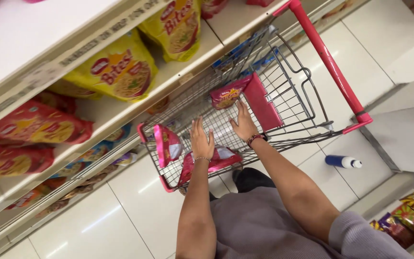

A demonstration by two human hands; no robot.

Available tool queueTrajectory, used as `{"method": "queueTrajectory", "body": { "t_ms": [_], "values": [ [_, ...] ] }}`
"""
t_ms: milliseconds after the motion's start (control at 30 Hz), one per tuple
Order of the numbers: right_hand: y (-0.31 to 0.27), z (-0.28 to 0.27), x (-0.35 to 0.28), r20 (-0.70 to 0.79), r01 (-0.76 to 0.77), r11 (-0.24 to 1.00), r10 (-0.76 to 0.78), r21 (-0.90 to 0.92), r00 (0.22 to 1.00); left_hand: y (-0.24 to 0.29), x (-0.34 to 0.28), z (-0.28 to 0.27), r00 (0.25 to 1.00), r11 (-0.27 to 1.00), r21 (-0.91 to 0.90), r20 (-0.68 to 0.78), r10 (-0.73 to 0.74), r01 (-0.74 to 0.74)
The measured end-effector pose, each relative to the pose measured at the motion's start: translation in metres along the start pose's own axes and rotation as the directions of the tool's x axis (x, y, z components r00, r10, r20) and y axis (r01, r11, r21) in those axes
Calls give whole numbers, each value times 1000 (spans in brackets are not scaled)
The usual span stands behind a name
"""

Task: Picking up various snack packages from shelves and placing them into a shopping cart.

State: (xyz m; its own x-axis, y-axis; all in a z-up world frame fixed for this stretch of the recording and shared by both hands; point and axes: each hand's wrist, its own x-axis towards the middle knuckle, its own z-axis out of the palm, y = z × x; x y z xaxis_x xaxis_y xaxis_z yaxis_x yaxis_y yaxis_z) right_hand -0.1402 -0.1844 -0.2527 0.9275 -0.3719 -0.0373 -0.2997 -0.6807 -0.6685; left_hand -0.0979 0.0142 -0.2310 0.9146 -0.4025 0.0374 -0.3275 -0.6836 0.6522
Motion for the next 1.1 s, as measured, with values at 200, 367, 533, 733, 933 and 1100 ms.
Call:
{"method": "queueTrajectory", "body": {
  "t_ms": [200, 367, 533, 733, 933, 1100],
  "values": [
    [116, 63, 24, 143, -239, 942, 210, 234, 967, -13, 17, 53, 967, 977, -113, 201, -157, 182],
    [175, 91, 64, 128, -291, 860, 262, 418, 957, -80, 51, 144, 961, 947, -228, 215, -176, 224],
    [216, 119, 104, 273, -505, 701, 426, 504, 863, -105, 101, 185, 972, 919, -329, 162, -171, 217],
    [278, 170, 122, 259, -457, 766, 377, 453, 889, -82, 145, 175, 917, 909, -236, 293, -270, 343],
    [223, 122, 121, 228, -360, 705, 279, 611, 933, -44, 139, 142, 867, 871, -105, 209, -453, 480],
    [203, 101, 109, 248, -426, 685, 348, 591, 904, -59, 110, 147, 897, 903, -60, 160, -411, 425]
  ]
}}
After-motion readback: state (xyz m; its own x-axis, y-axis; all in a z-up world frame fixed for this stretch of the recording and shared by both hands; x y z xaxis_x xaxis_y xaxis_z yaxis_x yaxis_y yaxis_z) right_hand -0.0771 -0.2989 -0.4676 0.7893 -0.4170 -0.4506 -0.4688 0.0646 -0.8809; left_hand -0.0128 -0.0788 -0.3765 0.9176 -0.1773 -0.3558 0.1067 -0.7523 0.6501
